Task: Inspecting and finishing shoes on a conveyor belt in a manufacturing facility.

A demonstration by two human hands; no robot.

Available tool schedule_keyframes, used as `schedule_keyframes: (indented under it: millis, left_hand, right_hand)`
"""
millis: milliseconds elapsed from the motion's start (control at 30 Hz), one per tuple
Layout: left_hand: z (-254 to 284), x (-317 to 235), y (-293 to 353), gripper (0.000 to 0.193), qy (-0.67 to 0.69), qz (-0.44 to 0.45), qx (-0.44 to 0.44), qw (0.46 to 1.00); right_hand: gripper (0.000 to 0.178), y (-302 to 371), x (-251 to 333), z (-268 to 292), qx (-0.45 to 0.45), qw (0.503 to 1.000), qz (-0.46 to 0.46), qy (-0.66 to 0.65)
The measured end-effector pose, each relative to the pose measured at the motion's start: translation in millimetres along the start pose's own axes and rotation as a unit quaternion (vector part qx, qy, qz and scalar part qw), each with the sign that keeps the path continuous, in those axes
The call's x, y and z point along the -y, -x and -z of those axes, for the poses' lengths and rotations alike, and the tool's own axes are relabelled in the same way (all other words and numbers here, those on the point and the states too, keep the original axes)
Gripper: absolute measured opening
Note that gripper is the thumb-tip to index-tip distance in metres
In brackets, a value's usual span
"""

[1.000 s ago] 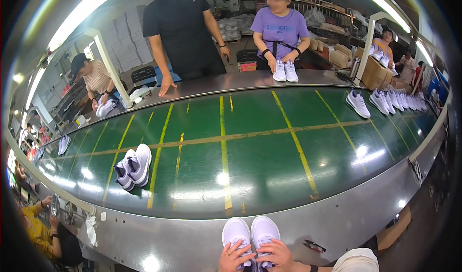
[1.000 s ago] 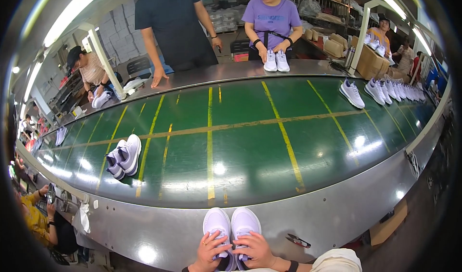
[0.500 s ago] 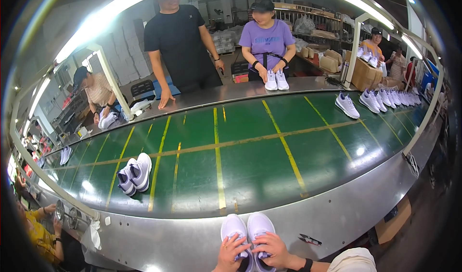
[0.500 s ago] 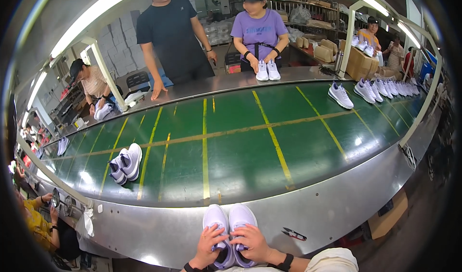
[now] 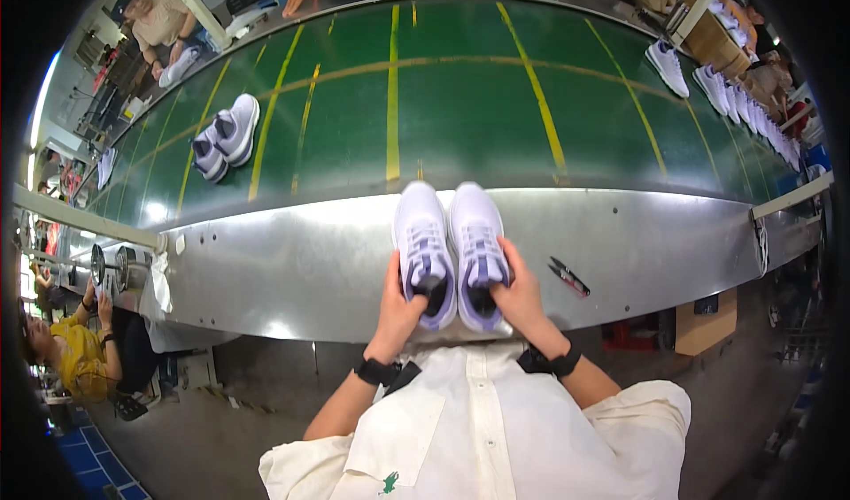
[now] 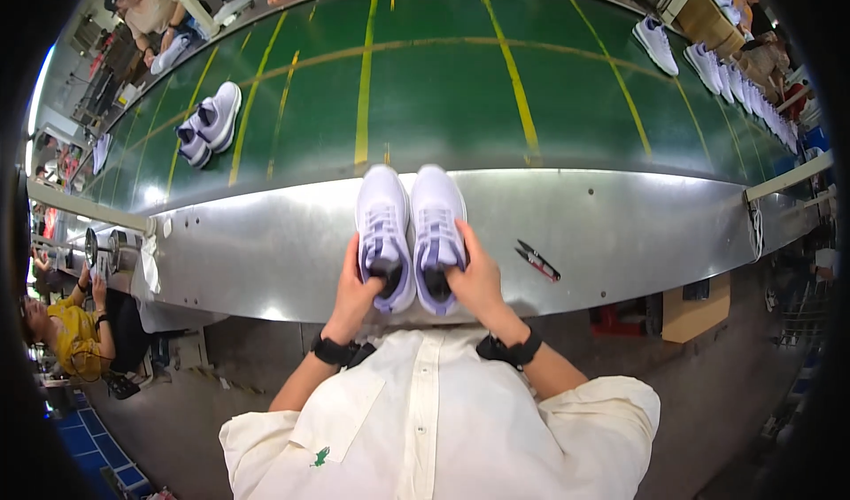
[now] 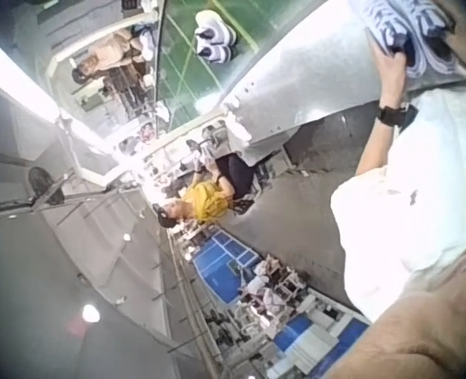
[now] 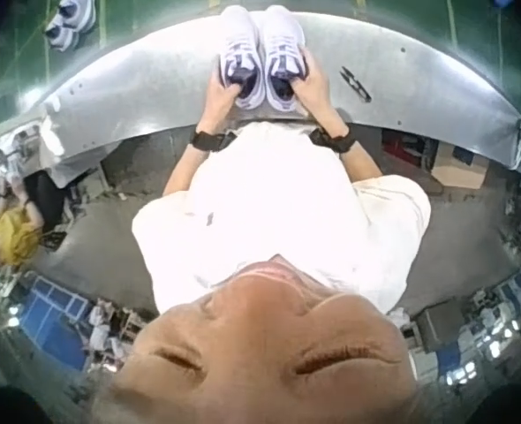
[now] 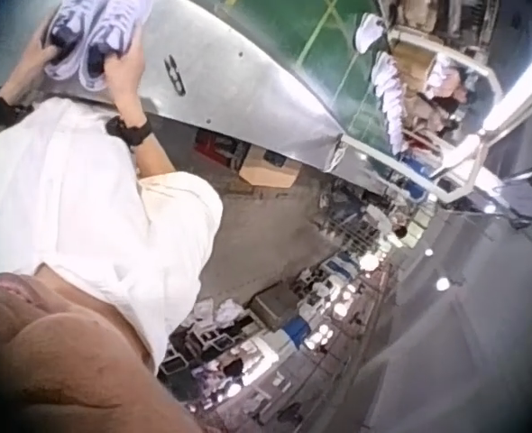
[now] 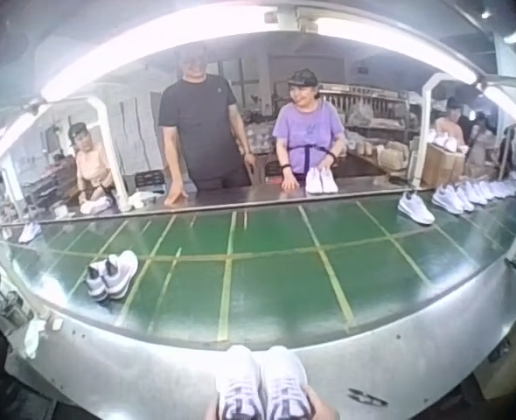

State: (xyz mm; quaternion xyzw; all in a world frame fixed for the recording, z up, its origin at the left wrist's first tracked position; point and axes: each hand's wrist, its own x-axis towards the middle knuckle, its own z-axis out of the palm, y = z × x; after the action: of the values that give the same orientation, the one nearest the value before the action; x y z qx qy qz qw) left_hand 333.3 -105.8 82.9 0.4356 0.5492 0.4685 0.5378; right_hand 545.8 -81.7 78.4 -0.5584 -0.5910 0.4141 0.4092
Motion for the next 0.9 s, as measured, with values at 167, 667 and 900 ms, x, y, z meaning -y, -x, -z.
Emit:
schedule_keyframes:
  millis: [167,667,900]
  left_hand:
    - [-12.9,1.1,-28.7,0.083,0.024,-0.144,-0.04,0.988]
    - [-23.4,20.8,-44.2,0.072,-0.061,-0.241,-0.093,0.964]
    - [-15.7,3.1,-35.6,0.075,0.088,-0.152,-0.04,0.984]
  right_hand:
    - [0.058,-22.2,2.3,-13.0,-0.063,0.993,0.06,-0.086]
    - [0.053,-33.5,-5.3,-13.5,-0.086,0.987,0.111,-0.081]
    - [0.055,-51.8,-9.3,21.4,-0.035,0.992,-0.032,-0.119]
